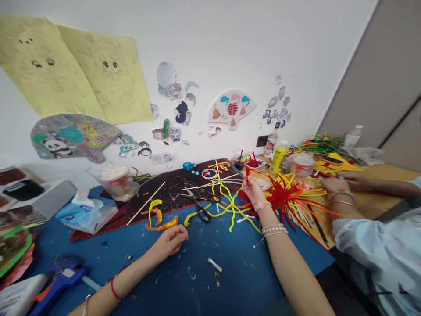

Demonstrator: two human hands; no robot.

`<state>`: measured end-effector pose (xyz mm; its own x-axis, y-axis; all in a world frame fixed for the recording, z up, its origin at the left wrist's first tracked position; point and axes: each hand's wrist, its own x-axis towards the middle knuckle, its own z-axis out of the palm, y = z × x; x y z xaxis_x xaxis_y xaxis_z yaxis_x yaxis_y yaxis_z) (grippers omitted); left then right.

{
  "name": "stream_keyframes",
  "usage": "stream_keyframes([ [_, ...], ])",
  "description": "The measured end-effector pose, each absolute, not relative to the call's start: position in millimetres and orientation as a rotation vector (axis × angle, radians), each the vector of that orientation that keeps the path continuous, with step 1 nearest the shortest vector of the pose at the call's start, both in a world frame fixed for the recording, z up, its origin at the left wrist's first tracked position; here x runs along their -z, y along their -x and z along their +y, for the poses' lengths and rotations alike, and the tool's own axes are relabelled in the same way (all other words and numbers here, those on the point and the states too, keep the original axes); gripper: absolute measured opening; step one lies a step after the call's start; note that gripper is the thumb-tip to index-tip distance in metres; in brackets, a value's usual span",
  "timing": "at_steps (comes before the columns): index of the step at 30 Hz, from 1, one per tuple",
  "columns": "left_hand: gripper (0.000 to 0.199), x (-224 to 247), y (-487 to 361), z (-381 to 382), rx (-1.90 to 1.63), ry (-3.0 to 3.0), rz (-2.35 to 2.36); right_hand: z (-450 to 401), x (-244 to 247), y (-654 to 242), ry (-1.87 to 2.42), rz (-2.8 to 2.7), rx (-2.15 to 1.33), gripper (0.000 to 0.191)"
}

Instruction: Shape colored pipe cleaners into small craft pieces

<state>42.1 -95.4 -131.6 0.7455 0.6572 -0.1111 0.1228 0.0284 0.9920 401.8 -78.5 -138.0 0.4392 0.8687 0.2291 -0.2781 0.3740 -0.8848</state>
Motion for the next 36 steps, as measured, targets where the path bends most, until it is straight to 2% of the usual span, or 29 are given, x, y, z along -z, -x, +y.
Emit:
stream_keyframes([
  [7, 0.025, 127.9, -42.5, -92.0, -0.663, -1.393, 0.667, -92.4, 114.9, -321.6, 0.995, -1.16, -0.971, 0.022],
  [10, 0.031, 118.8, -41.9, -91.7, -0.805, -1.363, 0.705, -102.1, 113.9, -269.9, 1.039, -1.518, -1.063, 0.029],
  [14, 0.033, 113.7, -42.4, -90.8, -0.893, -1.335, 0.723, -116.6, 117.7, -223.9, 1.072, -1.729, -1.022, 0.03],
  [20, 0.026, 121.8, -41.2, -86.9, -0.886, -1.453, 0.731, -128.0, 115.4, -207.1, 1.121, -1.833, -0.849, 0.029],
  [24, 0.023, 120.7, -38.2, -84.8, -0.842, -1.522, 0.785, -127.0, 121.0, -204.7, 1.148, -1.715, -0.878, 0.018],
  [31, 0.022, 122.5, -35.3, -83.5, -0.799, -1.63, 0.753, -125.9, 123.1, -198.0, 1.052, -1.384, -1.199, 0.022],
  [36, 0.023, 130.7, -38.8, -86.5, -0.74, -1.425, 0.666, -127.0, 117.9, -199.5, 1.01, -1.307, -1.306, 0.021],
])
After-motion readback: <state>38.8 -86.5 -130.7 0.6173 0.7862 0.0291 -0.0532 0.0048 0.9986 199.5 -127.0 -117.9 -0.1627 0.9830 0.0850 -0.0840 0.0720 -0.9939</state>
